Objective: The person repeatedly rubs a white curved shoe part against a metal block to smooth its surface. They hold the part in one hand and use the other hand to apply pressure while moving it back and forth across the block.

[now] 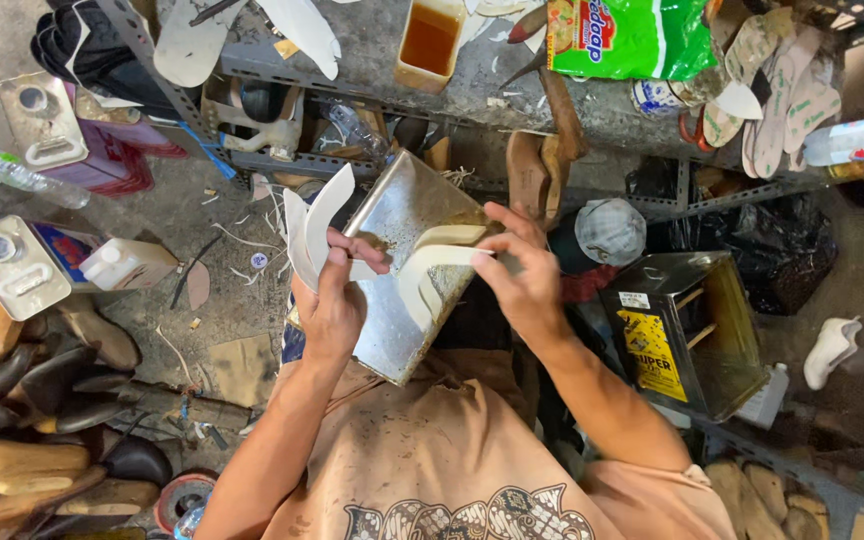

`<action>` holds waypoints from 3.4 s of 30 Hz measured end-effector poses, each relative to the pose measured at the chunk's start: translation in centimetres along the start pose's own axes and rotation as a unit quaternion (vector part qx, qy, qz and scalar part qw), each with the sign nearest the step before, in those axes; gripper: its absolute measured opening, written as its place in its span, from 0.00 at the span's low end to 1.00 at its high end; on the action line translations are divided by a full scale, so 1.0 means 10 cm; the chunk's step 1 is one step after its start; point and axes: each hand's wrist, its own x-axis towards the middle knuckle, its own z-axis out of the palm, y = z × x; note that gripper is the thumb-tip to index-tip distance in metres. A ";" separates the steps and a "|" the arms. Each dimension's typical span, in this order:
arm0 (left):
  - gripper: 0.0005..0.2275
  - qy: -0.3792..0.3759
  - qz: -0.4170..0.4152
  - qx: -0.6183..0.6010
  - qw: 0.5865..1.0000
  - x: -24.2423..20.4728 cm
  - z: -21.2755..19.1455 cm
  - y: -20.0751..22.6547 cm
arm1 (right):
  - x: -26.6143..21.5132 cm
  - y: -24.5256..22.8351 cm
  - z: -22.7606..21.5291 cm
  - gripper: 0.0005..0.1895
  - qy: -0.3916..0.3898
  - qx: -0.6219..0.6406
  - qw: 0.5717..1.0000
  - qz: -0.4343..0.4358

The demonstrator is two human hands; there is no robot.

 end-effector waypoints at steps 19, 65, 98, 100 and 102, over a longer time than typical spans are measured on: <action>0.09 0.012 -0.008 -0.006 1.000 -0.03 0.03 0.07 | 0.14 0.45 0.15 0.07 0.097 -0.194 0.974 -0.066; 0.12 -0.013 -0.042 0.077 0.996 0.00 0.19 0.33 | 0.19 0.06 0.00 0.14 0.001 -0.257 0.943 -0.211; 0.13 0.005 -0.042 0.069 0.997 -0.01 0.14 0.23 | -0.21 0.28 0.32 0.36 -0.066 -0.349 0.902 -0.244; 0.13 0.009 -0.036 0.066 0.997 0.02 0.19 0.31 | -0.19 0.37 0.17 0.36 -0.102 -0.326 0.896 -0.282; 0.16 0.004 -0.049 0.080 0.996 0.06 0.30 0.50 | -0.16 0.45 -0.07 0.35 -0.125 -0.332 0.868 -0.347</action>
